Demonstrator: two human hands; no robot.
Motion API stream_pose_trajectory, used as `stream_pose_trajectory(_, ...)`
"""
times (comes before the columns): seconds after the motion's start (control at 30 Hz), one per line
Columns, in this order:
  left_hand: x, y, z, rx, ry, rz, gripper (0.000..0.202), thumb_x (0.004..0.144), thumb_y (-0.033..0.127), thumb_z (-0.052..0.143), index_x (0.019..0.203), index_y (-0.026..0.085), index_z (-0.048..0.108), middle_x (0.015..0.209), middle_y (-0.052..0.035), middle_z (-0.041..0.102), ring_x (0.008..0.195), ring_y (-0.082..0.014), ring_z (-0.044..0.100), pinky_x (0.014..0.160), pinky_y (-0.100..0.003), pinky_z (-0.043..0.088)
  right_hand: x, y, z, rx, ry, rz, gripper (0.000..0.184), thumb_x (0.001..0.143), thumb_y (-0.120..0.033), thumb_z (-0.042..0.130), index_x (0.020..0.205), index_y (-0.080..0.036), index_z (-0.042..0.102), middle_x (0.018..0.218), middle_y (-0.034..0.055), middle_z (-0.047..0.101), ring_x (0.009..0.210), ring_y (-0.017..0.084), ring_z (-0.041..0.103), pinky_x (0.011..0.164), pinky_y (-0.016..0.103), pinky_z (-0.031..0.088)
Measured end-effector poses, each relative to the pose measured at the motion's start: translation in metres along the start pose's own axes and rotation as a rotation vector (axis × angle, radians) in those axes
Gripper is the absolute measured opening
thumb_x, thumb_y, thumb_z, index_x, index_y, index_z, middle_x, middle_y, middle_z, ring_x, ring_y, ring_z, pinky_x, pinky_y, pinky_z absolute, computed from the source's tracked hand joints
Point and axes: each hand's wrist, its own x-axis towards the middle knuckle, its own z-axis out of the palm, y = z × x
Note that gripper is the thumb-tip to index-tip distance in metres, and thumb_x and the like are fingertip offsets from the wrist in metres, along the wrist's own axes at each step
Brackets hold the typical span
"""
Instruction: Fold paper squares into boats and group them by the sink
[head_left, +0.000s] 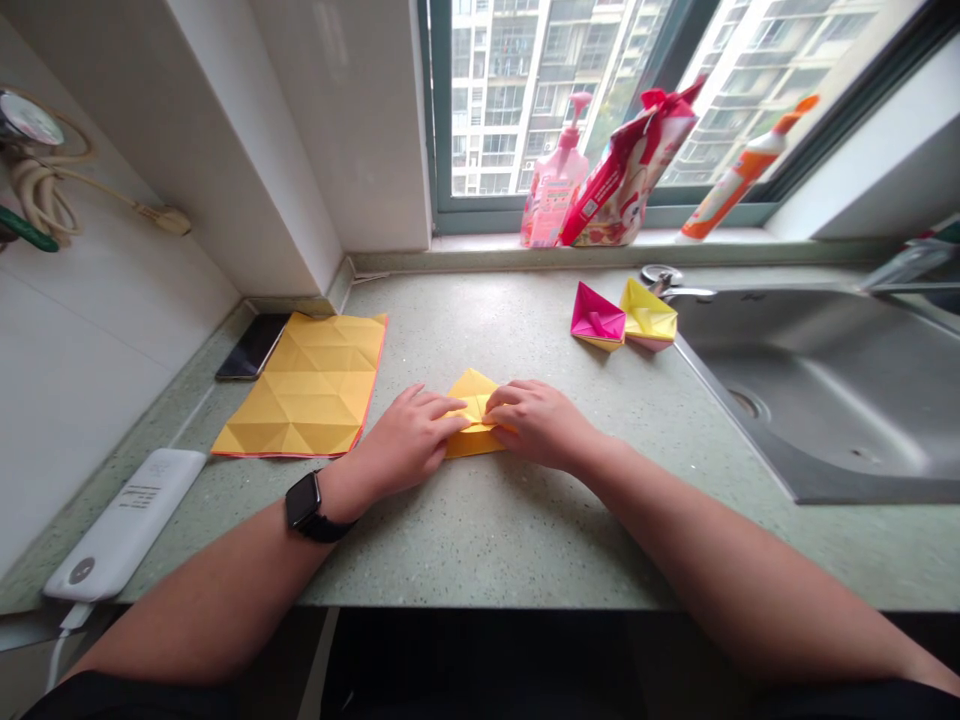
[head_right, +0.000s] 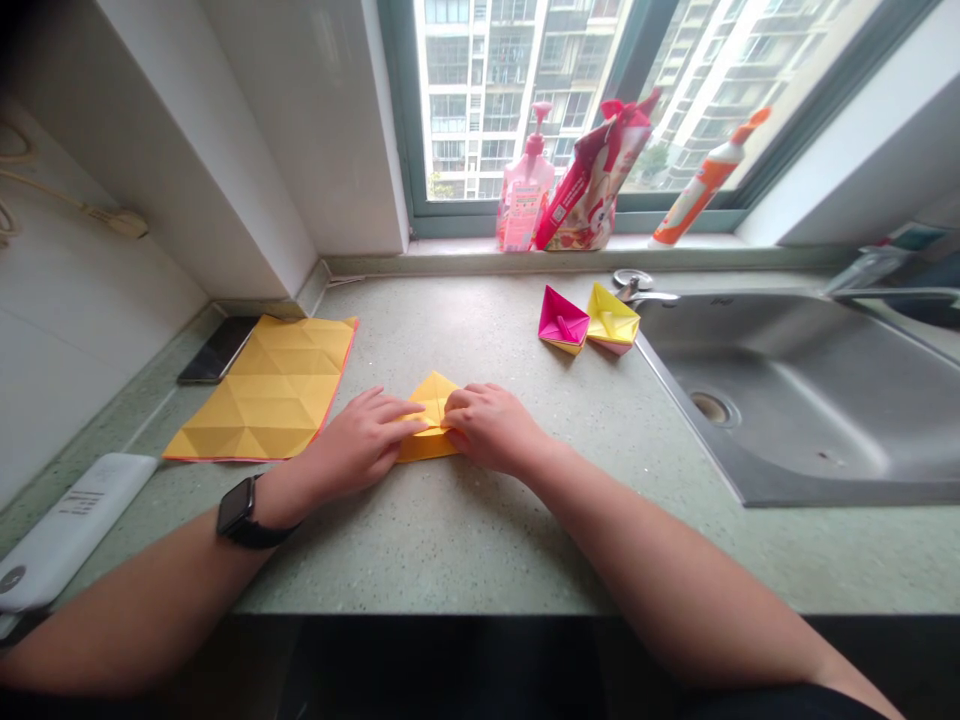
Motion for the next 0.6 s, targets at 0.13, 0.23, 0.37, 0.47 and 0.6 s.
stream_pose_trajectory(0.13,-0.0001,-0.0043,-0.0015,0.054,0.024,-0.004,0.036,0.099,0.006,0.062,0.127,0.022,0.078,0.14,-0.0097,0.075,0.125,-0.0307,0.069,0.115,-0.056,0.052,-0.0009,0.0006,-0.0009,0.029,-0.024,0.012,0.021,0.091,-0.016,0.075,0.102,-0.03,0.087,0.111,0.0031,0.083,0.095,0.022,0.074,0.084,0.035,0.053)
stream_pose_trajectory(0.23,0.0003,-0.007,0.0005,0.031,0.01,-0.027,0.031,0.1,0.008,0.064,0.123,0.023,0.079,0.131,-0.0081,0.078,0.118,-0.0294,0.071,0.107,-0.05,0.057,-0.0015,0.0015,-0.001,0.038,-0.031,0.018,0.022,0.091,-0.015,0.075,0.102,-0.029,0.087,0.112,0.003,0.084,0.096,0.022,0.075,0.084,0.035,0.054)
stream_pose_trajectory(0.37,0.0007,-0.0092,0.0023,0.012,0.015,-0.057,0.026,0.101,0.011,0.064,0.117,0.022,0.081,0.126,-0.0071,0.08,0.115,-0.0283,0.073,0.104,-0.048,0.058,-0.0017,0.0024,-0.0017,0.047,-0.046,0.019,0.022,0.092,-0.014,0.075,0.101,-0.03,0.087,0.113,0.0026,0.084,0.095,0.022,0.075,0.086,0.035,0.055)
stream_pose_trajectory(0.47,-0.0003,-0.0097,0.0007,0.013,0.016,-0.076,0.024,0.102,0.012,0.065,0.114,0.022,0.082,0.125,-0.0067,0.08,0.114,-0.0281,0.073,0.103,-0.047,0.059,-0.0016,0.0027,-0.0034,0.06,-0.065,0.019,0.023,0.091,-0.014,0.075,0.101,-0.031,0.088,0.114,0.0023,0.084,0.096,0.022,0.074,0.087,0.036,0.056)
stream_pose_trajectory(0.6,-0.003,-0.0106,-0.0019,-0.001,0.005,-0.076,0.022,0.103,0.014,0.065,0.113,0.023,0.083,0.122,-0.0053,0.081,0.112,-0.0276,0.074,0.101,-0.045,0.058,-0.0018,0.0035,-0.0065,0.068,-0.084,0.014,0.022,0.092,-0.015,0.075,0.101,-0.031,0.088,0.113,0.0025,0.084,0.095,0.022,0.074,0.088,0.037,0.055)
